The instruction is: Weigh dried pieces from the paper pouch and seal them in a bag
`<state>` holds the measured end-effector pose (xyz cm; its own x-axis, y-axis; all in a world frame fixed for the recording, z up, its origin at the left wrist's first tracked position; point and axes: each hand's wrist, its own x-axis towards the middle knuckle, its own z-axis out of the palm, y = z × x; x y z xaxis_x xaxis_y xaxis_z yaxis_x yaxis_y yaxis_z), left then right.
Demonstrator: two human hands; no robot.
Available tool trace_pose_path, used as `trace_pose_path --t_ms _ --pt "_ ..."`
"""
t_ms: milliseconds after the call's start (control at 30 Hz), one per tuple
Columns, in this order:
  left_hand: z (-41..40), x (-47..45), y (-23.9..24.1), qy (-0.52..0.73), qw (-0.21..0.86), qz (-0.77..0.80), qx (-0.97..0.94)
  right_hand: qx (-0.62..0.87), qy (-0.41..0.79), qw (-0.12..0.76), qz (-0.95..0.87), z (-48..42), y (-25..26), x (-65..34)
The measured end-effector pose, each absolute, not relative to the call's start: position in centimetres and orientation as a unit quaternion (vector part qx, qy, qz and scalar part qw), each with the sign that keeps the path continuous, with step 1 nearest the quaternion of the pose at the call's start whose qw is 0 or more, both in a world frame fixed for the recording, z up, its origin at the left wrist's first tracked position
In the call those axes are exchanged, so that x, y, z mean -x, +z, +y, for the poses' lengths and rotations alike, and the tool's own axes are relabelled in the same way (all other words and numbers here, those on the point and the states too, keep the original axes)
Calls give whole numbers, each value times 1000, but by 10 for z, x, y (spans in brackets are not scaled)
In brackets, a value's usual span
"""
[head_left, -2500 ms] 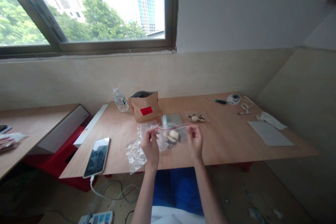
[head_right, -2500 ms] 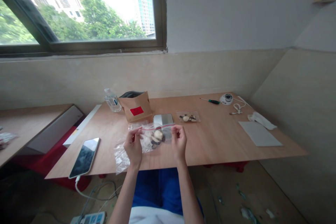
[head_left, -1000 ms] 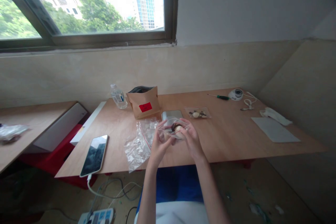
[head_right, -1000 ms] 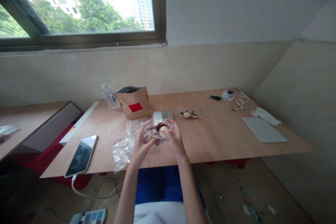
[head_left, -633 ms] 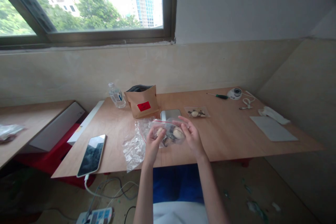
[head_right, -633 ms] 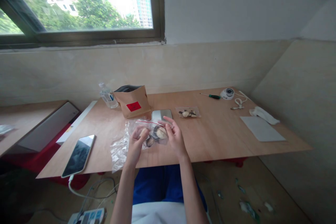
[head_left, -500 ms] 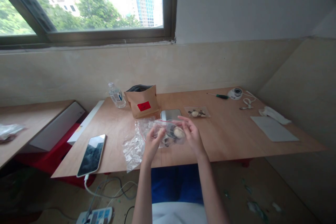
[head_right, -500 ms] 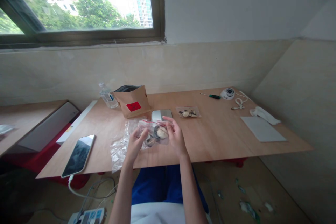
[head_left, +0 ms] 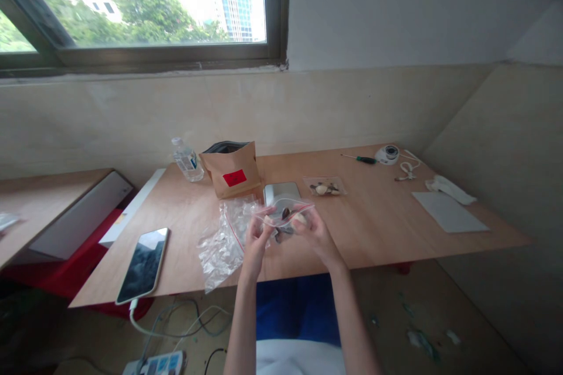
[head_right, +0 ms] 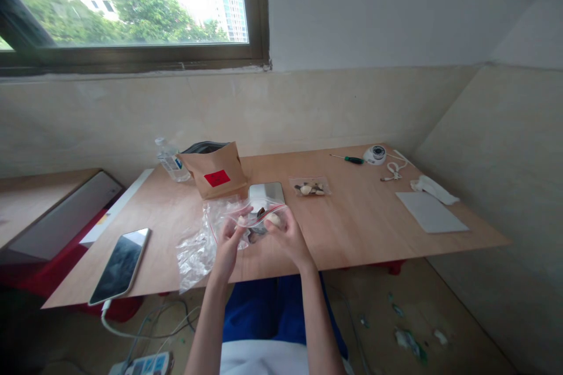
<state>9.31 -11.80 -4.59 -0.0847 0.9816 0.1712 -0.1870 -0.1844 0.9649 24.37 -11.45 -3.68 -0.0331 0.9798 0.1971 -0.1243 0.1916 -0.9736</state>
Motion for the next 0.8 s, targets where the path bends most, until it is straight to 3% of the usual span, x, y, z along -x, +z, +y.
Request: trace_pose_path --t_ms 400,633,800 --pt "-125 -89 -36 589 480 403 -510 434 482 568 -506 -119 -39 -247" --pt "-118 -96 -46 642 376 517 -424 437 472 561 -521 -119 -38 -252" --pt "-114 -101 -42 652 370 538 -386 465 400 597 -517 -117 -43 -252"
